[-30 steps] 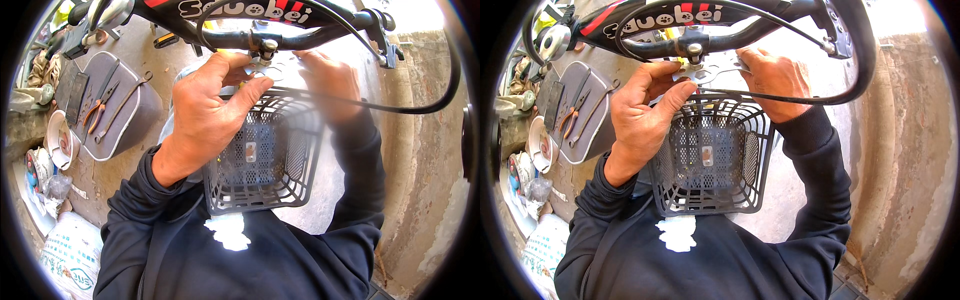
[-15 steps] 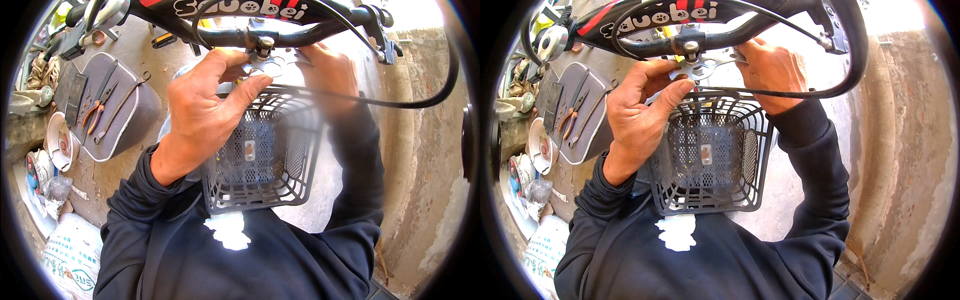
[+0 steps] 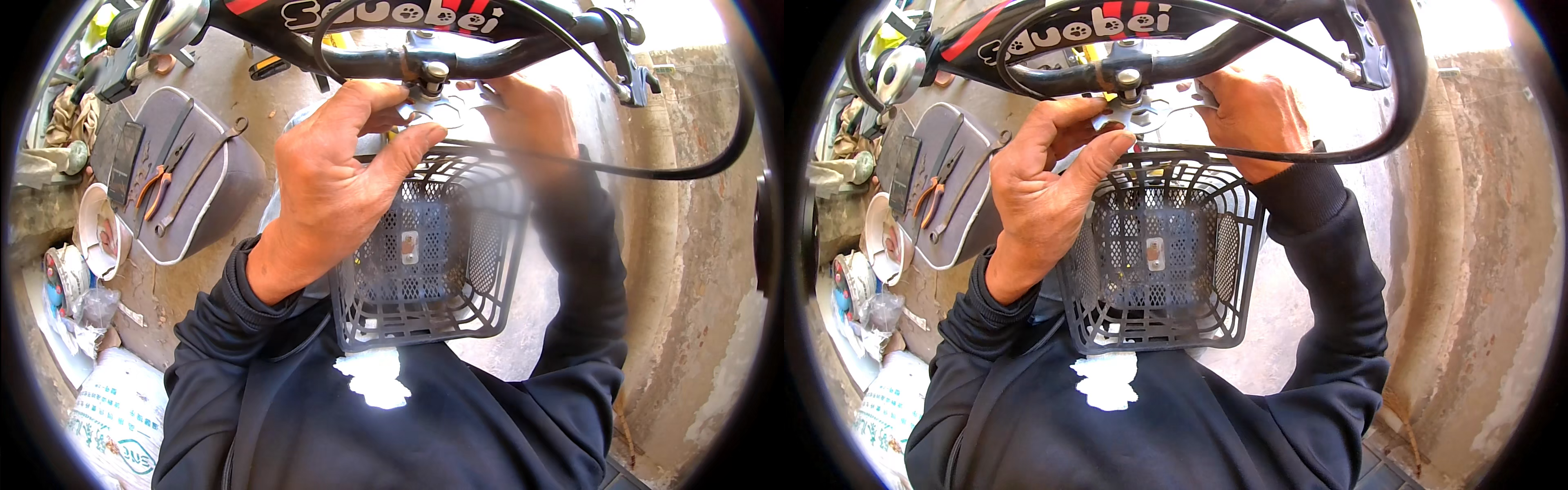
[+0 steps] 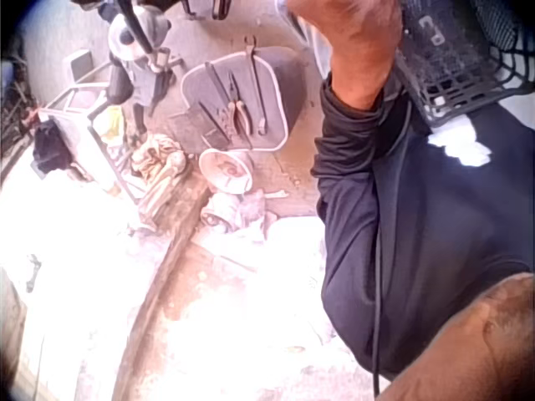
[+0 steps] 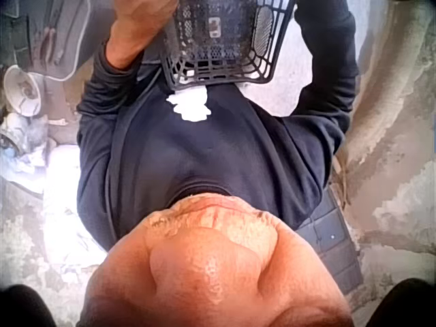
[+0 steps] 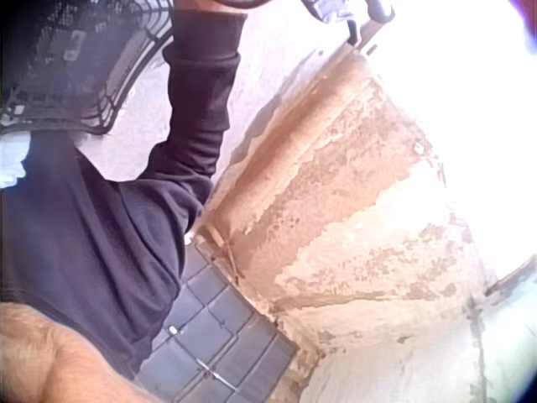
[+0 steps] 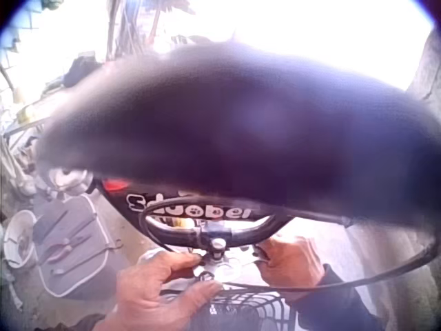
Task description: The person is working on the handlebar area of a bicycle, specifically manipulating a cable and a metal bracket near the stem. They repeatedly adjust the cable's position and the bracket's alignment with their hands, appearing to secure or fine-tune the connection. The task involves precise hand movements to manage the cable tension and component placement.
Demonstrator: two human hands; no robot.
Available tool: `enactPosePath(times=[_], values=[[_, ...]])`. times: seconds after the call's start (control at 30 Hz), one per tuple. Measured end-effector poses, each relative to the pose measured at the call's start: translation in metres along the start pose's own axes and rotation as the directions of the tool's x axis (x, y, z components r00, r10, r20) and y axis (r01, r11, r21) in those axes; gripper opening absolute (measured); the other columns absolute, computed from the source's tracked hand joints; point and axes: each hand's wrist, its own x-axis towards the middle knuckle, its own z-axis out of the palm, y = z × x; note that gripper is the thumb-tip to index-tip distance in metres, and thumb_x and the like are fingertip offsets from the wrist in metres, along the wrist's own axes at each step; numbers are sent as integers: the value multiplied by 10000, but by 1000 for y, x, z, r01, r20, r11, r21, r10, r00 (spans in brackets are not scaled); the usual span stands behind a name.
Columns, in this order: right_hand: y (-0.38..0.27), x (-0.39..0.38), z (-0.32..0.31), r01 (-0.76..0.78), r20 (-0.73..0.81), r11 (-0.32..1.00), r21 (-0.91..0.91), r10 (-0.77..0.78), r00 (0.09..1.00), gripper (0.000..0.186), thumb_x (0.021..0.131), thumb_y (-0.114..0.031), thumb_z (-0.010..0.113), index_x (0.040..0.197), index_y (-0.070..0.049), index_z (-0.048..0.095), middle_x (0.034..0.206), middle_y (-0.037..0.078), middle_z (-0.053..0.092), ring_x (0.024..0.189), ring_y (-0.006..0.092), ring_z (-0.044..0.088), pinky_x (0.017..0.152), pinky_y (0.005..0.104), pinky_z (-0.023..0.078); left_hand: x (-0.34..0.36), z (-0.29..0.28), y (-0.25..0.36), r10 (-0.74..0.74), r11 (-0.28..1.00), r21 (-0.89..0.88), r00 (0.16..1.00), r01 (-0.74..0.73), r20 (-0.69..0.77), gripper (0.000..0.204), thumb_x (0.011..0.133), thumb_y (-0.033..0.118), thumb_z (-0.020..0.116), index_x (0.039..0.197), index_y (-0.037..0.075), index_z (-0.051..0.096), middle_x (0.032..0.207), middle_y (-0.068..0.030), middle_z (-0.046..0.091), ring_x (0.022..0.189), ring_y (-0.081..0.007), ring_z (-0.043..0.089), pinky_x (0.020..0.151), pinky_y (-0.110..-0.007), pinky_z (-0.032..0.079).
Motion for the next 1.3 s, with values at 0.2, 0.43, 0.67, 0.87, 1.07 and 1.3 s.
enactPosePath(times=[0.2,0.43,0.67,0.87,1.07,1.3], values=[[3,4,6,-37,-28,999,-19,37,999,153,781,-148,660,923,-134,715,747,120,664,680,310,663,623,387,529,-5,-2,-3,-33,999,-20,998,32,-54,241,860,40,683,1066,-42,588,913,-92,669,824,-131,659,736,-238,534],[-8,7,1,-150,-1,971,-185,152,988,179,741,-167,654,903,-149,729,730,120,663,690,304,664,639,391,524,6,-33,-28,-233,910,-387,954,146,-189,284,923,178,619,1126,-10,558,958,-101,644,894,-172,620,845,-313,486],[-1,9,2,-145,43,987,-65,148,988,195,731,-156,653,913,-135,719,741,125,670,711,308,666,674,397,527,45,-23,-13,-279,505,-847,960,166,22,362,947,359,557,968,2,611,812,-74,644,858,-238,635,938,-424,458],[4,10,7,-125,35,986,-107,129,991,189,737,-169,669,914,-127,722,734,117,673,694,301,666,660,380,533,52,-16,-26,-163,459,-882,986,102,29,438,934,455,548,767,52,584,658,-27,550,787,-200,616,940,-452,459],[4,12,9,-102,0,993,-60,103,995,193,730,-155,669,911,-108,718,743,126,672,685,310,661,647,375,534,50,-14,-29,-123,508,-859,992,60,-3,423,921,464,556,835,50,585,666,-7,535,769,-168,602,931,-472,473],[17,10,23,-78,-9,997,13,78,997,211,717,-135,658,917,-91,711,762,145,668,711,326,657,668,385,536,46,-15,-30,-156,532,-843,988,79,-6,442,898,503,567,816,70,525,739,-33,524,826,-192,550,906,-364,453]])
